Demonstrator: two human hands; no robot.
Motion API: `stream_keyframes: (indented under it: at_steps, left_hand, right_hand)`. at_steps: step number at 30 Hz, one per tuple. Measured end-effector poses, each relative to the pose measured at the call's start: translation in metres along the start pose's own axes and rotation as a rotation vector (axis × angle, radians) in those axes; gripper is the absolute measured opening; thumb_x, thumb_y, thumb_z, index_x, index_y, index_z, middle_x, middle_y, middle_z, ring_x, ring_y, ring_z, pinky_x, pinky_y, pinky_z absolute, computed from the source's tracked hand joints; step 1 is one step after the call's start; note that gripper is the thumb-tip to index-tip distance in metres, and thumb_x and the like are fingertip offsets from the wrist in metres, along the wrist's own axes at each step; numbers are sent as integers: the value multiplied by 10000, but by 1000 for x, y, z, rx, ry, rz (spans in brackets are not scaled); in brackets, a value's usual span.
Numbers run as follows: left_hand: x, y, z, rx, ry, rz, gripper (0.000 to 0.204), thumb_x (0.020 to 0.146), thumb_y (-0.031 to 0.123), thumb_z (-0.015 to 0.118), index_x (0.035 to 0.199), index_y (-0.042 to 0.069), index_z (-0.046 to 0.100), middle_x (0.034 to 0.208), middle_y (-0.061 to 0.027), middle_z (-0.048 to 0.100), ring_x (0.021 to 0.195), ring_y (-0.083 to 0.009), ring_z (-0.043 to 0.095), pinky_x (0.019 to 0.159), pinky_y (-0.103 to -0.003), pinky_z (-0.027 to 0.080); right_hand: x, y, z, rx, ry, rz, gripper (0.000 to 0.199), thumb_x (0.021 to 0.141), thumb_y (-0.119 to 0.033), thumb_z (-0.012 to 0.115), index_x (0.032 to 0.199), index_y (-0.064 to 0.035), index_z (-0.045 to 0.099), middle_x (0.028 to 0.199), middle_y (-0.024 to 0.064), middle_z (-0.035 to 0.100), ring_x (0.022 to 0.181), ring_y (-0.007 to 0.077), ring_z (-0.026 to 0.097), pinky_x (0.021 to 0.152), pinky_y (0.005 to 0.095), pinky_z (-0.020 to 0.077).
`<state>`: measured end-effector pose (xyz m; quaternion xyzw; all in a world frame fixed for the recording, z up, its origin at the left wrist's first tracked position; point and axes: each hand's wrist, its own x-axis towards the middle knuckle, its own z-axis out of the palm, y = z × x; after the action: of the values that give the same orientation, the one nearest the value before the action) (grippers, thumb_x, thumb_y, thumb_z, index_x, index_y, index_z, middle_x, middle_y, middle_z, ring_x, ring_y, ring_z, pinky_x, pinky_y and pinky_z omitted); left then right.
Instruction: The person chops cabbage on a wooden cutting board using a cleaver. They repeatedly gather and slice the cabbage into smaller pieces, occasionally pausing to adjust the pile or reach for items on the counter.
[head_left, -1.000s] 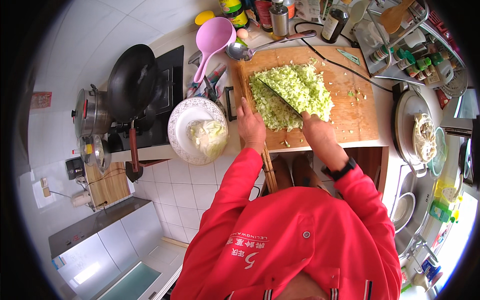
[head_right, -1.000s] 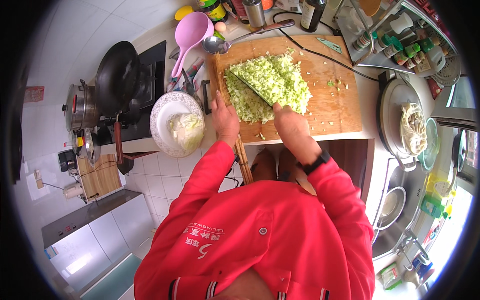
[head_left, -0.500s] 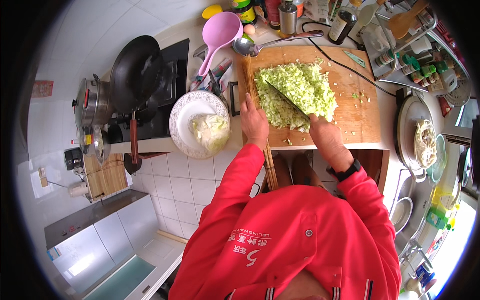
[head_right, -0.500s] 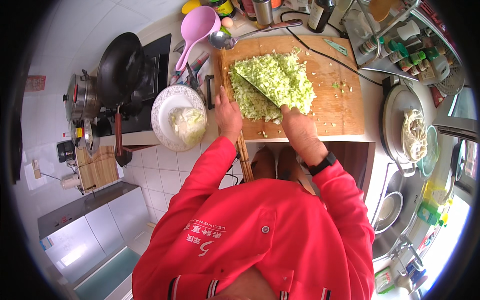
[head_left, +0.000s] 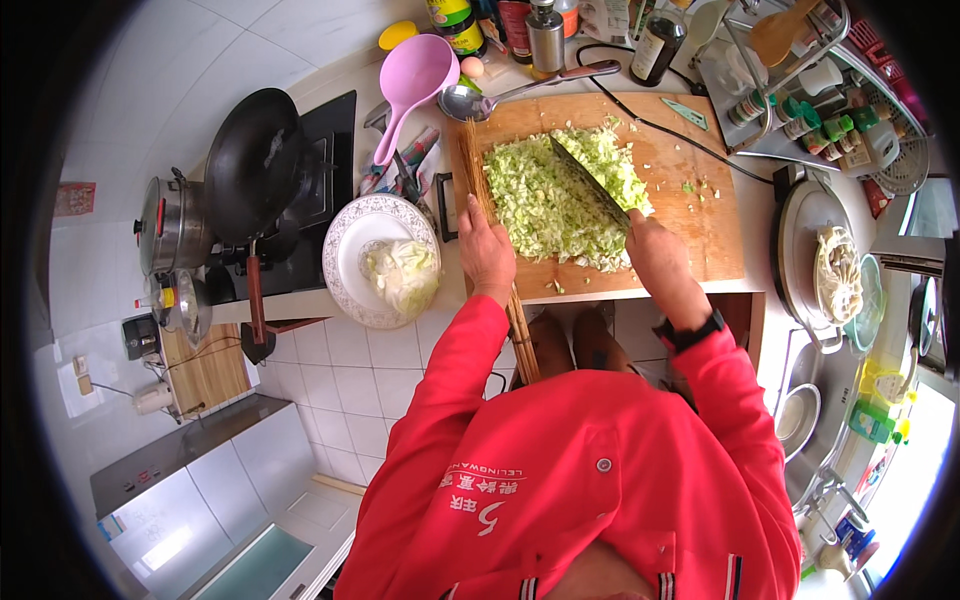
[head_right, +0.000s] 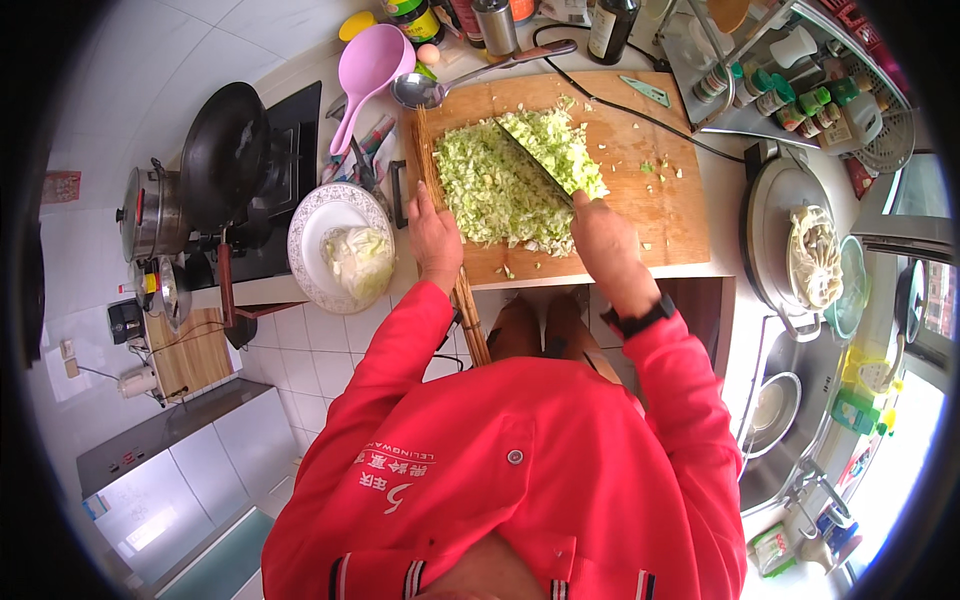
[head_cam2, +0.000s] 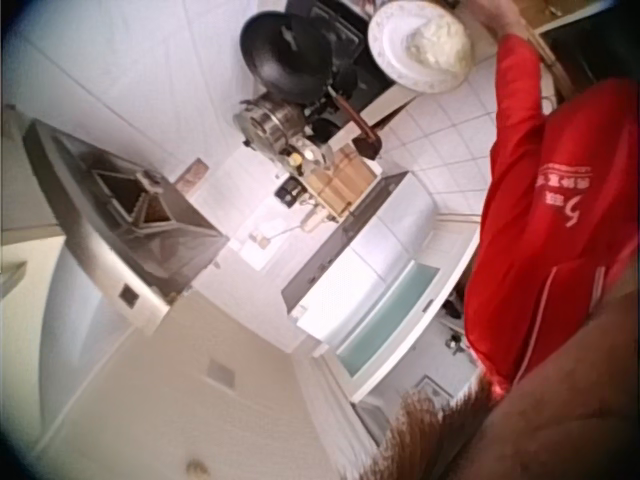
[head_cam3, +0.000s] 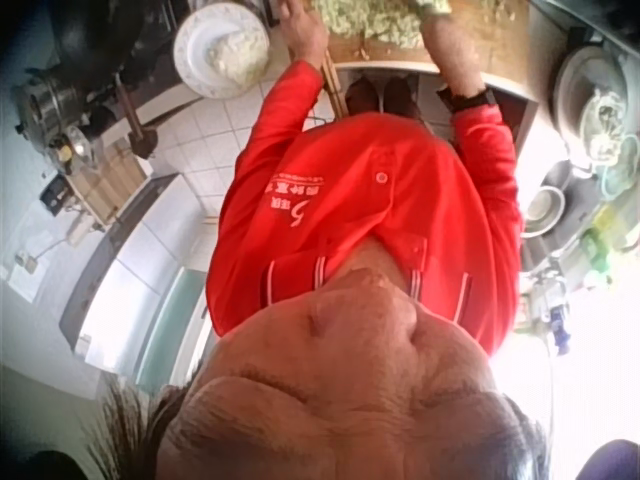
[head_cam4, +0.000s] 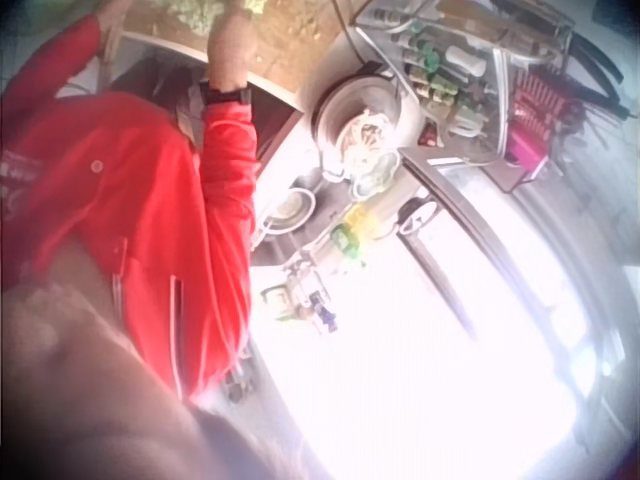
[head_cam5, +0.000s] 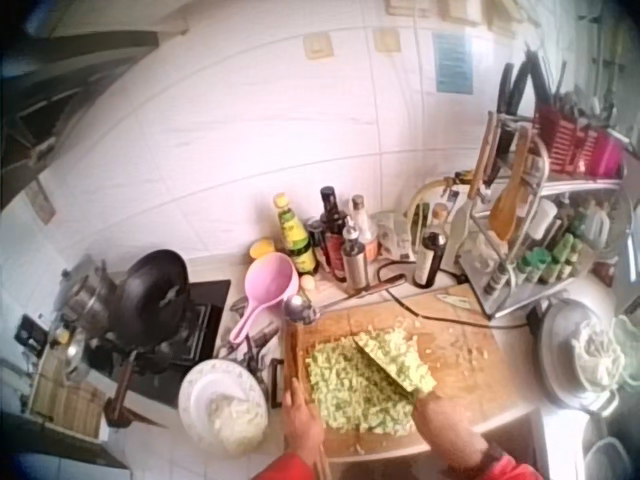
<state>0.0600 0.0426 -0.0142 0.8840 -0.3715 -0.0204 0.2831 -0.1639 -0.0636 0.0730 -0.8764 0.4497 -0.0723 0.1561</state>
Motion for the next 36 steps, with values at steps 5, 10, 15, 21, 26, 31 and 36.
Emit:
stream_keyframes:
  at_steps: [5, 10, 15, 21, 26, 31, 36]
  left_hand:
    - [1, 3, -2, 24, -41, -51, 587, 813, 103, 493, 1384, 1, 405, 1228, -200, 509, 1066, -374, 534, 884, -432, 463]
    - [3, 5, -3, 25, -30, -58, 582, 816, 113, 488, 1383, 8, 409, 1268, -205, 499, 1069, -381, 542, 883, -433, 467]
    - [2, 5, -4, 17, -27, -44, 579, 816, 111, 478, 1383, 15, 410, 1256, -205, 503, 1040, -391, 552, 859, -442, 475]
    - [1, 3, -4, -12, -27, -39, 574, 818, 108, 479, 1378, 2, 412, 1230, -215, 509, 1018, -404, 555, 849, -455, 471]
    - [2, 1, 0, -17, 35, 10, 567, 820, 106, 479, 1373, -7, 416, 1224, -214, 510, 1014, -401, 553, 852, -456, 464]
    - [1, 2, -1, -8, -8, -16, 570, 823, 104, 476, 1379, -6, 411, 1228, -211, 510, 1026, -397, 549, 876, -448, 454]
    - [0, 4, -4, -14, -40, -42, 571, 818, 96, 502, 1374, -3, 415, 1231, -194, 505, 1072, -378, 531, 890, -433, 460]
  right_hand:
    - [3, 9, -5, 35, 56, 33, 199, 901, -136, 477, 1048, -44, 576, 792, 200, 636, 669, 391, 630, 591, 488, 507]
    - [4, 8, -6, -27, 6, 3, 191, 909, -162, 492, 1045, -56, 577, 791, 193, 637, 662, 380, 632, 585, 487, 504]
    - [2, -10, 3, -55, -63, -75, 163, 911, -131, 479, 1032, -71, 570, 751, 156, 620, 621, 349, 636, 535, 454, 514]
    - [-5, -17, 6, 31, 35, -172, 118, 900, -114, 487, 996, -73, 544, 747, 155, 609, 620, 343, 637, 525, 436, 521]
    - [-7, -20, 7, -25, 44, -238, 111, 886, -101, 520, 994, -80, 533, 772, 151, 607, 608, 339, 629, 528, 436, 521]
    - [-7, -22, 13, -97, -78, -238, 103, 880, -91, 518, 980, -71, 535, 763, 146, 606, 604, 330, 635, 516, 421, 529]
    - [-8, -20, 16, -78, -47, -226, 95, 873, -80, 518, 965, -64, 531, 753, 136, 599, 604, 329, 638, 529, 411, 537]
